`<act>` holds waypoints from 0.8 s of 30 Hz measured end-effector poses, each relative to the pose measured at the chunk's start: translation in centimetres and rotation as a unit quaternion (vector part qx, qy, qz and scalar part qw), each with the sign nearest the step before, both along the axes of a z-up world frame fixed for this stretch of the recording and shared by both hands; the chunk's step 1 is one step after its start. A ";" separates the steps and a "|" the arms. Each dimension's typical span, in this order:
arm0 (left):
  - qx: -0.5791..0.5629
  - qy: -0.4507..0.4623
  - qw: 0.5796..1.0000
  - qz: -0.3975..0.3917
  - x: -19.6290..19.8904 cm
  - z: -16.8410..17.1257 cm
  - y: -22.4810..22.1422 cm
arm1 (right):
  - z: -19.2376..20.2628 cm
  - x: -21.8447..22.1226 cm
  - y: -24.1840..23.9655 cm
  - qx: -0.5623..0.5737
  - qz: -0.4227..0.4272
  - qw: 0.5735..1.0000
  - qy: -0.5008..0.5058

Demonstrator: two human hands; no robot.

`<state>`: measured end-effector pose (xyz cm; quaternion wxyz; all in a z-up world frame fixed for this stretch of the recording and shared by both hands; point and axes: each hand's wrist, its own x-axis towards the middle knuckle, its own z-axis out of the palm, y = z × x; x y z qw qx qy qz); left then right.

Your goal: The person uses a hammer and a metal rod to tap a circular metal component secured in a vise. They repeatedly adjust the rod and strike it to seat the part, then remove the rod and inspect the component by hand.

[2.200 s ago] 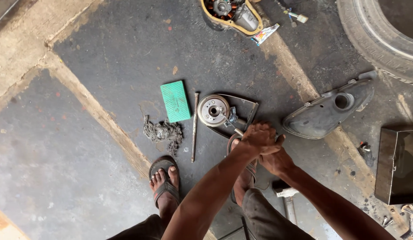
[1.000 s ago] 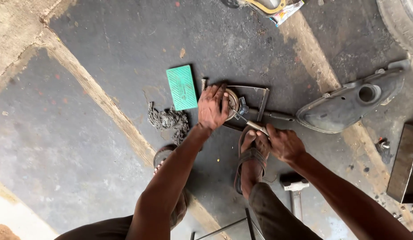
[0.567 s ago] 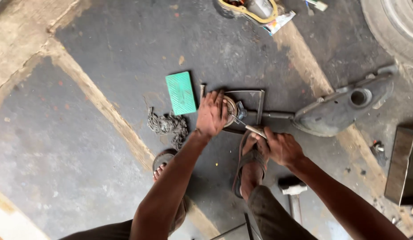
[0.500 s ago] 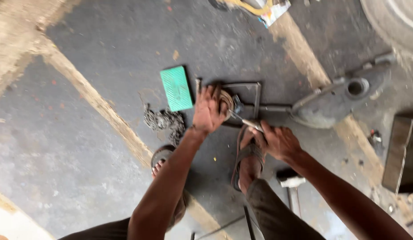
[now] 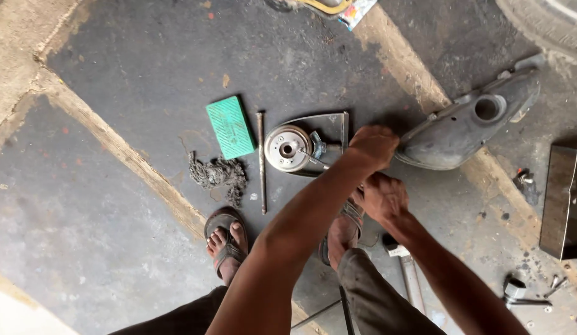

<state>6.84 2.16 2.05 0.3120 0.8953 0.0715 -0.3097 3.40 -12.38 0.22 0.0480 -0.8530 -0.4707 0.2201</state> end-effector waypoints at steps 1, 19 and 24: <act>0.024 0.009 0.999 -0.023 0.2 -0.1 -0.8 | -0.9 0.3 -0.3 -0.082 0.034 0.996 0.004; -0.076 0.044 0.991 0.101 -0.6 -1.2 -0.2 | -10.2 5.1 -0.7 -0.240 0.132 0.962 -0.009; -0.073 0.051 0.991 0.100 -0.4 -0.7 0.1 | -11.0 5.6 0.7 -0.304 -0.043 0.939 0.159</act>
